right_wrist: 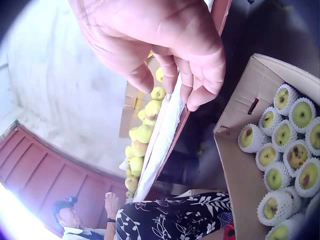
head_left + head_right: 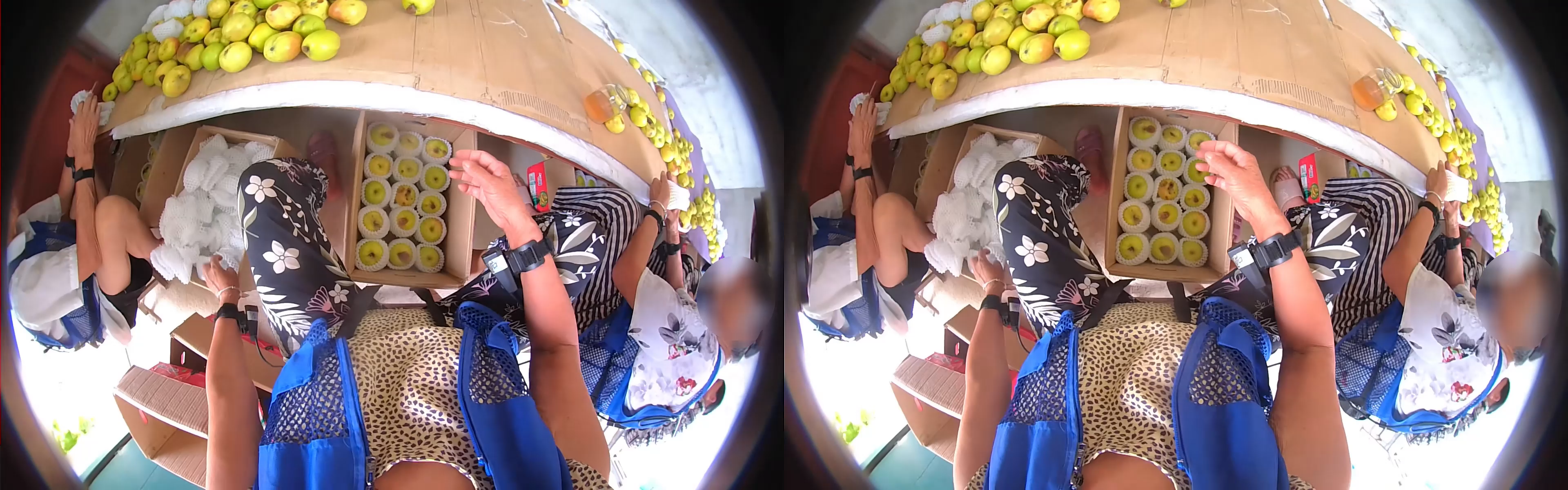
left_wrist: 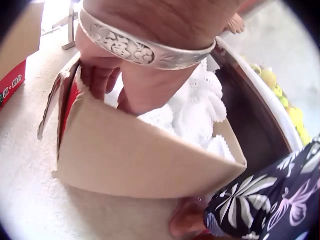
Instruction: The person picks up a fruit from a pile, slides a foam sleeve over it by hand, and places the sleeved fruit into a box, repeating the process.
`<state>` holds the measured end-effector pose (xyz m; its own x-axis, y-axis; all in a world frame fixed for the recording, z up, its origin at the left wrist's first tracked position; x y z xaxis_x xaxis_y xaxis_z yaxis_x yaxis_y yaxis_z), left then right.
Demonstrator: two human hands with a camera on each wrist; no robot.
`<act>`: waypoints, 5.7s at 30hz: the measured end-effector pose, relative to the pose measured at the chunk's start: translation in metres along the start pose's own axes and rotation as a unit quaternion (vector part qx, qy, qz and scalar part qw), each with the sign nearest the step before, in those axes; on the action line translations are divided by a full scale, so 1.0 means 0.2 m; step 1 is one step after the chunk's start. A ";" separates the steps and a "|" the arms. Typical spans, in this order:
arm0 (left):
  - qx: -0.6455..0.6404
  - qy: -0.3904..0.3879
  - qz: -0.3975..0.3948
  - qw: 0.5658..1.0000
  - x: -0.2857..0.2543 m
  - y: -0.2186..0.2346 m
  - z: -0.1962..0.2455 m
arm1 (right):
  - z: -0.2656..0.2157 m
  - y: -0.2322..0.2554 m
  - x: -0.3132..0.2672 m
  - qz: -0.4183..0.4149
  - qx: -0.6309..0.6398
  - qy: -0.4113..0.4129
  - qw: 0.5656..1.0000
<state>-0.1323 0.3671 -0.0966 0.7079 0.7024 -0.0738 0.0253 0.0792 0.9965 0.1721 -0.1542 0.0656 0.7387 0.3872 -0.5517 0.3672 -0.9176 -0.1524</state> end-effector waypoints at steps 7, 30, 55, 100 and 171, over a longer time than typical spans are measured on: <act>-0.023 0.027 -0.206 0.978 0.03 -0.10 -0.06 | 0.02 -0.02 0.05 0.005 -0.004 -0.009 1.000; -0.878 0.134 0.057 0.455 -0.06 0.58 0.18 | -0.18 -0.18 0.00 -0.041 0.012 0.099 0.994; -0.621 -0.274 -0.106 0.726 -0.44 1.06 1.84 | -0.21 -0.46 -0.17 -0.057 -0.160 0.214 0.962; -0.776 -0.129 -0.165 0.595 -0.52 0.81 1.79 | -0.17 -0.46 -0.21 -0.050 -0.161 0.271 0.948; -0.473 -0.284 0.217 0.806 -0.55 1.19 1.69 | 0.13 -0.70 -0.16 -0.178 -0.057 0.125 0.974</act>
<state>0.0353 0.0694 0.1620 0.7215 0.3935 0.5698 -0.6698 0.6054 0.4300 0.0832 -0.0404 0.0835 0.6618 0.7024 -0.2618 0.6753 -0.7103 -0.1985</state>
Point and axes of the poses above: each hand's wrist, its own x-axis towards the middle knuckle, its own y-axis out of the back of the hand, z = x × y, the point moved 10 cm from there along x, towards the middle knuckle, and after that the axes turned 10 degrees about -y, right-handed, at the moved point
